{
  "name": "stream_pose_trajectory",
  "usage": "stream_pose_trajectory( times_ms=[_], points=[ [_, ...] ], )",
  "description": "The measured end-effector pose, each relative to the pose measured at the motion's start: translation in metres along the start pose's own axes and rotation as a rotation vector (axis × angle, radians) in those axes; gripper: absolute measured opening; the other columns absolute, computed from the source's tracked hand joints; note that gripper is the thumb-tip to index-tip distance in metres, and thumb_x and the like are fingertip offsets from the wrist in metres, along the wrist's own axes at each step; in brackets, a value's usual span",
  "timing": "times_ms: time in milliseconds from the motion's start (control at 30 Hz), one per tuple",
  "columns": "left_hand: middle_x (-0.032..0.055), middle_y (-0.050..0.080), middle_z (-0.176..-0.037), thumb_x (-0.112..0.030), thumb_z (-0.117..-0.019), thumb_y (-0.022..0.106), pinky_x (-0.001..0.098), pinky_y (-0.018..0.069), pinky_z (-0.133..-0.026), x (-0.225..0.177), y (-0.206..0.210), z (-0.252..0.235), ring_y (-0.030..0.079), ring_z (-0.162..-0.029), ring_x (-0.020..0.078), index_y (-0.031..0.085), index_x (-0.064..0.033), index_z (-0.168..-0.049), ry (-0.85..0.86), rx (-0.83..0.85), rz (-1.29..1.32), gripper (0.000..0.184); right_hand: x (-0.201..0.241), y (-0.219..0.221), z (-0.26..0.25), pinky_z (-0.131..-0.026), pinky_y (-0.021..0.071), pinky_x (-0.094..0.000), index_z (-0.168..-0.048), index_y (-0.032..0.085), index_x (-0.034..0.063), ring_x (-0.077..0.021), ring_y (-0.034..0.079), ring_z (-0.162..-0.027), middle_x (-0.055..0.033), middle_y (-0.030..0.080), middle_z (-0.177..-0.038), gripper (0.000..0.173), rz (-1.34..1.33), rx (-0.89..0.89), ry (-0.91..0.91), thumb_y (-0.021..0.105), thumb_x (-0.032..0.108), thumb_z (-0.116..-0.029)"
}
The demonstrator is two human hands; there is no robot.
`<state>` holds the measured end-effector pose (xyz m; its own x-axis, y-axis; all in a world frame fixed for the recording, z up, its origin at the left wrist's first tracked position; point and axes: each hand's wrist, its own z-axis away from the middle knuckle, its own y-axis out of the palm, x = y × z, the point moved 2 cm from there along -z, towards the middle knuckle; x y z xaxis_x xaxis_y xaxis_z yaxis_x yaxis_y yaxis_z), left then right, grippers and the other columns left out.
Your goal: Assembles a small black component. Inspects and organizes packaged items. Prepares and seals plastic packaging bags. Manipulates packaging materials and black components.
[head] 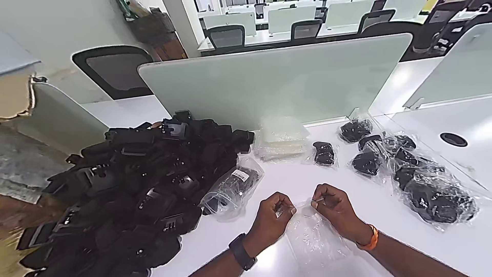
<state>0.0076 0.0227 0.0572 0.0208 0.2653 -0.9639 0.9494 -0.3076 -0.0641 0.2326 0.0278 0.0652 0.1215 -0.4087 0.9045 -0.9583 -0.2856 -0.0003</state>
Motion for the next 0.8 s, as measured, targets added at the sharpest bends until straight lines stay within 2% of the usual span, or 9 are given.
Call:
stream_pose_trajectory(
  times_ms=[167,267,400,600,800],
  points=[
    [0.0024,0.07,-0.086,-0.001,-0.0887,0.071,0.0249,0.0586,-0.072,-0.0005,-0.0012,0.0,0.068,-0.076,0.0088,0.063,-0.0009,-0.103,-0.005,-0.001,0.047,0.016,-0.0003,-0.0006,-0.0002,-0.072,0.0564,-0.0218,-0.096,0.066,0.0108,-0.0055,0.064,-0.08,0.0031,0.065,-0.089,0.015,0.004,-0.033,-0.032,0.069,-0.001,-0.088],
    [0.0001,0.067,-0.081,0.001,-0.0881,0.069,0.0214,0.0544,-0.064,-0.0012,-0.0015,-0.0004,0.063,-0.069,0.0062,0.063,-0.0017,-0.102,-0.009,-0.038,0.072,0.016,0.0008,-0.0045,-0.0019,-0.072,0.0557,-0.0209,-0.094,0.065,0.0129,-0.0047,0.063,-0.081,0.004,0.063,-0.088,0.015,0.02,-0.081,-0.058,0.068,0.0,-0.0881],
    [0.0003,0.068,-0.08,0.001,-0.0879,0.071,0.0226,0.0558,-0.064,-0.0036,-0.0029,-0.0006,0.065,-0.069,0.007,0.062,-0.0012,-0.103,0.004,-0.092,0.099,0.018,0.0018,-0.0045,-0.0022,-0.072,0.0559,-0.0217,-0.095,0.065,0.0125,-0.0053,0.063,-0.081,0.0036,0.064,-0.088,0.016,0.002,-0.081,-0.05,0.068,-0.001,-0.0882],
    [0.0012,0.069,-0.081,0.005,-0.087,0.073,0.0252,0.0589,-0.068,-0.0062,-0.004,0.0007,0.068,-0.071,0.0088,0.059,-0.0028,-0.1,0.048,-0.078,0.144,0.02,0.0014,-0.004,-0.002,-0.072,0.0558,-0.0207,-0.093,0.065,0.0146,-0.0043,0.063,-0.08,0.0053,0.063,-0.087,0.016,0.026,-0.097,-0.081,0.068,0.0,-0.0877],
    [0.0039,0.07,-0.081,0.002,-0.088,0.072,0.0257,0.0594,-0.065,-0.0037,-0.0035,-0.0005,0.069,-0.068,0.0107,0.06,-0.001,-0.103,-0.063,-0.063,0.158,0.02,0.0011,-0.0058,-0.0019,-0.072,0.0559,-0.0217,-0.093,0.065,0.014,-0.0051,0.063,-0.079,0.0048,0.064,-0.086,0.015,0.034,-0.113,-0.107,0.068,0.001,-0.0878]
  ],
)
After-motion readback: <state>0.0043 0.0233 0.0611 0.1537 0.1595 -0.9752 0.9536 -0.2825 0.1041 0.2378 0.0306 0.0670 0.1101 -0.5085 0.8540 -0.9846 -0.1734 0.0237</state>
